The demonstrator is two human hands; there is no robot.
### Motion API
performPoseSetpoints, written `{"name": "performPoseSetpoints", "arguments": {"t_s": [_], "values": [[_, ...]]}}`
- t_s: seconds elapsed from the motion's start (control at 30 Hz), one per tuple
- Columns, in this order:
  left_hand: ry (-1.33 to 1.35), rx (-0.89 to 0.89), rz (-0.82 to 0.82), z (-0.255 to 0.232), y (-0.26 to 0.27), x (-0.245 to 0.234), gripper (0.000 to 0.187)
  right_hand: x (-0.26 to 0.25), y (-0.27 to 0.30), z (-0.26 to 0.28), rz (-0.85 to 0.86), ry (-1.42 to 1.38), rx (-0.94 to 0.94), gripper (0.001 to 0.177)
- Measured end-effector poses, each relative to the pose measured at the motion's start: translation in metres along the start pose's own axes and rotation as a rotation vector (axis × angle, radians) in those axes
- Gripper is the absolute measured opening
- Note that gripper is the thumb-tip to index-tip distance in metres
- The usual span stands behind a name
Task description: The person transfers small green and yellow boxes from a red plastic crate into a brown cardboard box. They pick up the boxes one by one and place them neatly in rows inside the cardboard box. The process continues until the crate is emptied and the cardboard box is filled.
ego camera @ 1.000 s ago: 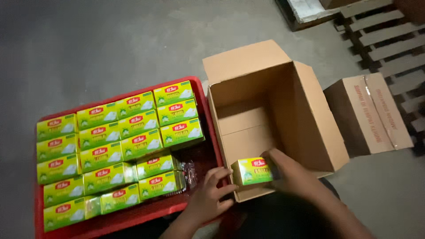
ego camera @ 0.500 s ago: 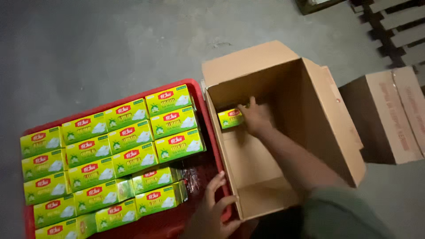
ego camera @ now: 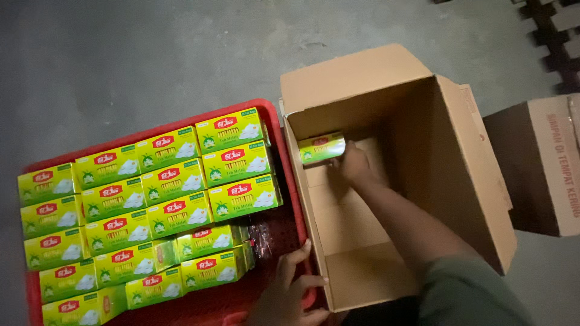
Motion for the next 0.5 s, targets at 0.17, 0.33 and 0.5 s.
{"name": "performPoseSetpoints", "arguments": {"t_s": [0.17, 0.33, 0.5], "values": [[-0.004, -0.046, -0.013, -0.004, 0.000, -0.001, 0.065, -0.007, -0.002, 0.000, -0.020, 0.130, -0.058, 0.043], [-0.033, -0.002, -0.048, -0.009, -0.004, -0.007, 0.067, -0.015, -0.011, 0.004, -0.014, 0.203, -0.237, 0.049], [0.020, 0.062, -0.083, -0.009, -0.007, -0.006, 0.063, -0.054, 0.011, 0.015, 0.280, 0.186, 0.237, 0.050]]}}
Point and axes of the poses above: each hand's wrist, its own y-axis away from the middle knuckle, its own x-axis out of the palm, z = x × y, the point moved 3 cm from there along -y, towards the middle knuckle, and after that the axes turned 13 degrees about z, right-handed, at the moved point
